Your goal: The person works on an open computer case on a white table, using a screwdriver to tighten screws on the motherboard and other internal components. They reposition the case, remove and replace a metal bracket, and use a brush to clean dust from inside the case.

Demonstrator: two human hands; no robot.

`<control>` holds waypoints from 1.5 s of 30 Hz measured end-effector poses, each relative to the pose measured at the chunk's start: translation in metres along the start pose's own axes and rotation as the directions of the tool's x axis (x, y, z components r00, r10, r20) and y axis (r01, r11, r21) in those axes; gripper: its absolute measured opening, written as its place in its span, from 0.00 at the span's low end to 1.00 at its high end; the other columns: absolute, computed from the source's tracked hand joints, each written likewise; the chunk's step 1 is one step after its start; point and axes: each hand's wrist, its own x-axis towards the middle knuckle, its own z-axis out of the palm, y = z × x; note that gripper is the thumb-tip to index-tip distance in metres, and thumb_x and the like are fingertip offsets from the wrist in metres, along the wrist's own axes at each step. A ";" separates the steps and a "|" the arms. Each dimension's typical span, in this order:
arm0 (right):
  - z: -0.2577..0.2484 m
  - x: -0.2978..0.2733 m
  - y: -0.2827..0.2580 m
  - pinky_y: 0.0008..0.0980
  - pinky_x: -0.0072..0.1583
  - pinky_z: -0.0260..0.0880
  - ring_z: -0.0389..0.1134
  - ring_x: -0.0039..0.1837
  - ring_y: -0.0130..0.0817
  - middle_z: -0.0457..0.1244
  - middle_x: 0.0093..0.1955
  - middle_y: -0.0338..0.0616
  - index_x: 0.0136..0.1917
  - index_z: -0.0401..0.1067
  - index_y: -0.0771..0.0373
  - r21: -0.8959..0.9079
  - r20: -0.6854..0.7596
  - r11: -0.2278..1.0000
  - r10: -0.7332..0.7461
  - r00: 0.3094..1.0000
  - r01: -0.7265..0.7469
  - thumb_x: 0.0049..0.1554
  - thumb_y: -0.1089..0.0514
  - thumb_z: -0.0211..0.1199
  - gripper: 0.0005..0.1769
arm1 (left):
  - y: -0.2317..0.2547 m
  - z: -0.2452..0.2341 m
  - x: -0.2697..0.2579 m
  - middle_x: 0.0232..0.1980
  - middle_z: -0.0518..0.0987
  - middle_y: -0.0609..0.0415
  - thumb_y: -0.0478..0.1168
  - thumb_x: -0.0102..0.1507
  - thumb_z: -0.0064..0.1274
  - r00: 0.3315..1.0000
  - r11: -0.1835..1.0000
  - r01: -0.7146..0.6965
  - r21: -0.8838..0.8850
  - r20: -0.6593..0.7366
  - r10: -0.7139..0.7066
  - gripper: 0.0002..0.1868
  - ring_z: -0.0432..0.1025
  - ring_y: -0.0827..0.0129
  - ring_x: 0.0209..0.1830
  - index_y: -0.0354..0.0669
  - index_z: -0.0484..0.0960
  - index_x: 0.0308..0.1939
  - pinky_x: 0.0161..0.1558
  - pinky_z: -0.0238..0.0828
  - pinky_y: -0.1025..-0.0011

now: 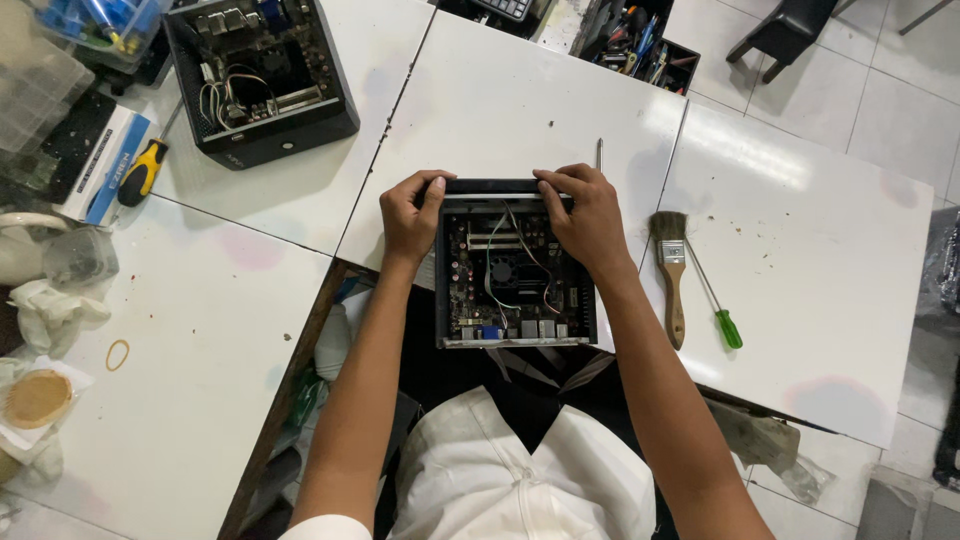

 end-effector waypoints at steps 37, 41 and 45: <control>-0.007 0.003 -0.015 0.48 0.56 0.75 0.73 0.56 0.57 0.71 0.53 0.56 0.63 0.84 0.54 -0.097 0.108 0.994 -0.034 0.994 0.044 0.62 0.47 0.74 0.18 | -0.001 -0.004 0.003 0.35 0.89 0.49 0.37 0.64 0.50 1.000 0.988 -0.025 -0.152 0.004 0.026 0.12 0.85 0.62 0.42 0.44 0.91 0.39 0.45 0.81 0.67; -0.005 0.002 -0.012 0.47 0.56 0.75 0.72 0.56 0.56 0.71 0.53 0.55 0.62 0.84 0.55 -0.107 0.086 0.993 -0.039 0.995 0.049 0.62 0.46 0.75 0.19 | -0.004 -0.004 0.003 0.35 0.89 0.47 0.36 0.63 0.50 0.999 0.987 -0.038 -0.159 0.006 0.039 0.12 0.85 0.60 0.42 0.42 0.91 0.39 0.44 0.81 0.66; -0.004 0.003 -0.010 0.47 0.56 0.75 0.72 0.56 0.56 0.71 0.53 0.55 0.61 0.84 0.55 -0.099 0.104 0.994 -0.035 0.994 0.046 0.61 0.47 0.76 0.18 | -0.005 -0.005 0.002 0.36 0.89 0.47 0.37 0.63 0.52 0.999 0.985 -0.043 -0.169 0.025 0.048 0.11 0.85 0.61 0.42 0.41 0.90 0.40 0.45 0.81 0.65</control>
